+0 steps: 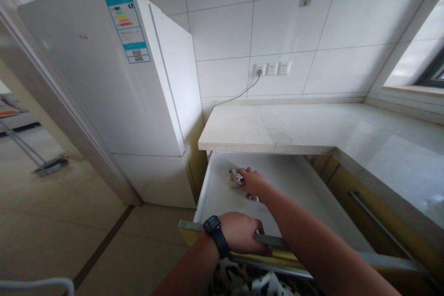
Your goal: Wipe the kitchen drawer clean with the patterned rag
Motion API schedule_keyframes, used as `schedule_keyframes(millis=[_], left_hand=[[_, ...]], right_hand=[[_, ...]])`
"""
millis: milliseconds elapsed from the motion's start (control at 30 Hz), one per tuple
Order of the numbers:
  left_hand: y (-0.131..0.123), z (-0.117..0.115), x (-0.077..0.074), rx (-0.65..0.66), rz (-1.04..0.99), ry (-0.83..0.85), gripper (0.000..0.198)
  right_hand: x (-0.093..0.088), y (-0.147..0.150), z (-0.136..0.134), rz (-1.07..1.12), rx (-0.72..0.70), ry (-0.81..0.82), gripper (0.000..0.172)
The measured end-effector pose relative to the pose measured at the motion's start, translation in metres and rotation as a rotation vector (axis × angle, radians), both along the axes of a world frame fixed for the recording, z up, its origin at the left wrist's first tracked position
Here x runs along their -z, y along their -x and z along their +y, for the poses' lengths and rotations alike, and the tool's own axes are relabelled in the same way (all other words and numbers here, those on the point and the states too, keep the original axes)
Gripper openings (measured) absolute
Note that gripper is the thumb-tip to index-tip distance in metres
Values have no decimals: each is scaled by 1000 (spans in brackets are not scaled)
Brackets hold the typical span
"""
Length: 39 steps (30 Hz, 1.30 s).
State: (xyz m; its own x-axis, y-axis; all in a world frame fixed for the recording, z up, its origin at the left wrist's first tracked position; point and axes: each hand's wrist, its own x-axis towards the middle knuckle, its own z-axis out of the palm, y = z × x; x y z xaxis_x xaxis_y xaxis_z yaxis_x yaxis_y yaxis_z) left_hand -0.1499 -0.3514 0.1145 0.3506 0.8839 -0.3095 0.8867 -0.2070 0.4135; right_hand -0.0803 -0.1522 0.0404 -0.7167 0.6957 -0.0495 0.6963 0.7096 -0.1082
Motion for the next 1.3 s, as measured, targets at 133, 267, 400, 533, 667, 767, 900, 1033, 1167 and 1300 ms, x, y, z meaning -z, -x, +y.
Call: schedule_keyframes(millis=[133, 267, 400, 533, 667, 767, 900, 1033, 1167, 1300], left_hand=[[-3, -2, -2, -13, 47, -19, 59], [-4, -5, -4, -19, 67, -40, 55], [-2, -6, -5, -5, 48, -42, 59], [0, -5, -3, -11, 42, -45, 60], [0, -5, -2, -16, 35, -25, 62], [0, -5, -4, -19, 19, -16, 63], [2, -4, -5, -14, 6, 37, 65], [3, 6, 2, 13, 10, 67, 60], [-1, 19, 12, -10, 19, 126, 39], [-8, 27, 16, -18, 54, 214, 34]], right_hand=[[0, -10, 5, -6, 58, -2, 72], [1, 12, -24, 0, -136, 26, 82], [1, 38, -55, -2, -520, -27, 75], [2, 44, -45, -13, -521, -54, 76], [4, 27, 4, 31, -135, 25, 77], [7, 11, 44, 59, 69, 27, 69], [10, 7, 73, 85, 173, 38, 62], [10, 28, 68, 107, 130, 42, 63], [12, 46, 40, 127, -108, 74, 73], [14, 48, 27, 176, -379, 113, 80]])
